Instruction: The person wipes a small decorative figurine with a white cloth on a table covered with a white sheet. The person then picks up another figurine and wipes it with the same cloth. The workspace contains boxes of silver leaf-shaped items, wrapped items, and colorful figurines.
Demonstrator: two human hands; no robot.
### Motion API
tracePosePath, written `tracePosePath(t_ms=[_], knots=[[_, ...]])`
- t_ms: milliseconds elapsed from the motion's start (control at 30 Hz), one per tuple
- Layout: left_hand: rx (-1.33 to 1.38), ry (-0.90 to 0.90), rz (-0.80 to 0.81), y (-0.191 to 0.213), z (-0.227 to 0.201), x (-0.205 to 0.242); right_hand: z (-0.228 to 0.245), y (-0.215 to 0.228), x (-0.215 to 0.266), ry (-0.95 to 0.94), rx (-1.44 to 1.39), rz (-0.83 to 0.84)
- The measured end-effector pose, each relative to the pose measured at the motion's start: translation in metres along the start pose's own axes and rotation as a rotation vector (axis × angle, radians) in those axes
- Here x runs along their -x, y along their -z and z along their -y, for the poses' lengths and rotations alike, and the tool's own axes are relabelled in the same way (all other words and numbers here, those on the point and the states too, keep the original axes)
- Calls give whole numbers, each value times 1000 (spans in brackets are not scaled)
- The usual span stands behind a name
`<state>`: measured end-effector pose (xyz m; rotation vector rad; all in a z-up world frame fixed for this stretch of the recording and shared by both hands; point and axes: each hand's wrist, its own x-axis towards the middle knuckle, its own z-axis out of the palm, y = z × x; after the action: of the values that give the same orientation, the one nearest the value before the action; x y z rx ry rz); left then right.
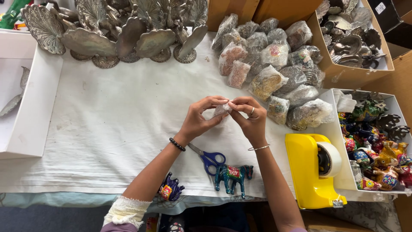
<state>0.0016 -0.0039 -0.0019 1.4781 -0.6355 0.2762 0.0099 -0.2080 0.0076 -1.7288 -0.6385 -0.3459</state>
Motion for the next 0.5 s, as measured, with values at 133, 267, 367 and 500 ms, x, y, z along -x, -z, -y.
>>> tracePosePath(t_ms=[133, 267, 367, 500], knots=[[-90, -35, -66, -4, 7, 2, 57, 7, 6, -54, 330, 39], [-191, -68, -77, -7, 5, -2, 118, 58, 68, -51, 531, 15], [-205, -62, -104, -10, 5, 3, 135, 115, 140, -201, 551, -351], [-230, -44, -99, -9, 3, -3, 135, 160, 207, -523, 912, -655]])
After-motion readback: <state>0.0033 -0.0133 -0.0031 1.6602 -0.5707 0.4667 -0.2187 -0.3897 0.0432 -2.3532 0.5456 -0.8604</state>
